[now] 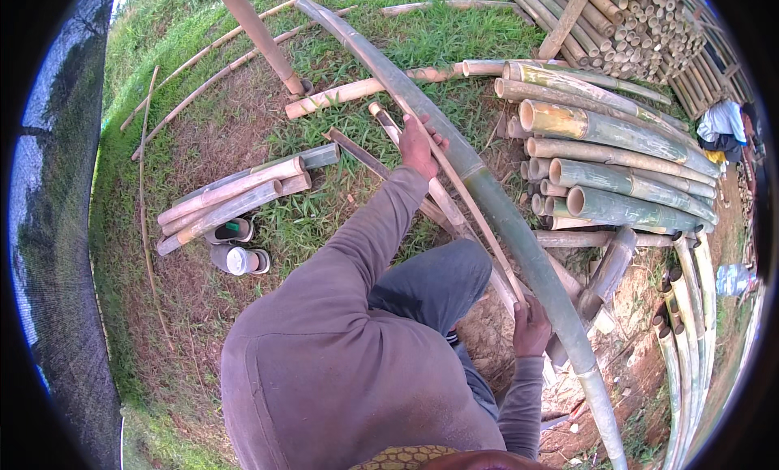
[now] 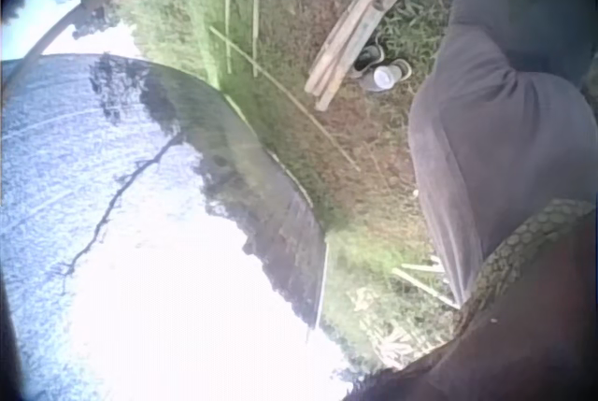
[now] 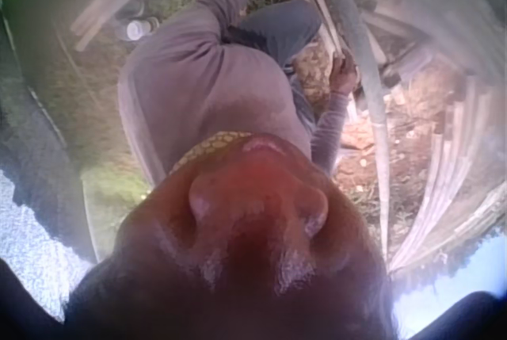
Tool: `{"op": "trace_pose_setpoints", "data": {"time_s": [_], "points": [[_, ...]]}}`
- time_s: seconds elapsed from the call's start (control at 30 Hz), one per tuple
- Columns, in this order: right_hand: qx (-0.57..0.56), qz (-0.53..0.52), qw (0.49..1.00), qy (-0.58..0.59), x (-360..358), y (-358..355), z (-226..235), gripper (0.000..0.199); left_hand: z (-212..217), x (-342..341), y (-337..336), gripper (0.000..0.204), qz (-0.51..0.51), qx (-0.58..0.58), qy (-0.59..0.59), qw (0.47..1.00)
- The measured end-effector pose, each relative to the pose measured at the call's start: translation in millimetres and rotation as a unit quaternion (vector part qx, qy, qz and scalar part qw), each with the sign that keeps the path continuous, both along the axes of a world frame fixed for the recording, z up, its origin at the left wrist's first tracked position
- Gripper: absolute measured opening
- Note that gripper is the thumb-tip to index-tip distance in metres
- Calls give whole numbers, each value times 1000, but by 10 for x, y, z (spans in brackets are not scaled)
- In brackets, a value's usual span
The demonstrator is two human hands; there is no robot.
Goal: The person sits on the ground and uses a hand saw to cut bamboo poles into shorter sections. They position the bamboo on a makeshift stand, saw through it, and then move the cut pieces aside. The process is repeated with multiple bamboo poles.
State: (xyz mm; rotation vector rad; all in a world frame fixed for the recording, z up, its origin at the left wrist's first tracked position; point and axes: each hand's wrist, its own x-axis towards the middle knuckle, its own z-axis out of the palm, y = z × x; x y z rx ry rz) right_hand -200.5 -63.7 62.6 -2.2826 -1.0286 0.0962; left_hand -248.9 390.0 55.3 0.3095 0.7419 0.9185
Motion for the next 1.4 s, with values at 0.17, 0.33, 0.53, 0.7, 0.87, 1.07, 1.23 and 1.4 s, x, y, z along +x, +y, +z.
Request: {"op": "trace_pose_setpoints", "data": {"time_s": [0.17,0.33,0.53,0.7,0.87,1.07,1.23,1.4], "points": [[-41,-35,997,-57,-26,202,54,36,-148,34,228,57,-30,-23,10,999],[-35,-32,995,-92,86,429,-16,39,-535,112,592,59,-32,-24,1,999],[-13,-21,994,-102,145,684,-90,38,-600,120,860,61,-28,-8,11,1000],[-50,-35,993,-98,205,786,-115,38,-582,151,922,62,-19,16,32,999],[-32,-32,994,-104,317,847,-94,38,-587,268,989,62,-27,4,35,999],[-12,-29,993,-112,604,806,-26,35,-671,292,1021,60,-83,20,85,993],[-52,-87,987,-124,966,855,-128,42,-833,252,544,45,1,484,339,807],[-66,-124,987,-83,1131,818,-468,42,-380,520,-807,62,-268,823,257,431]]}}
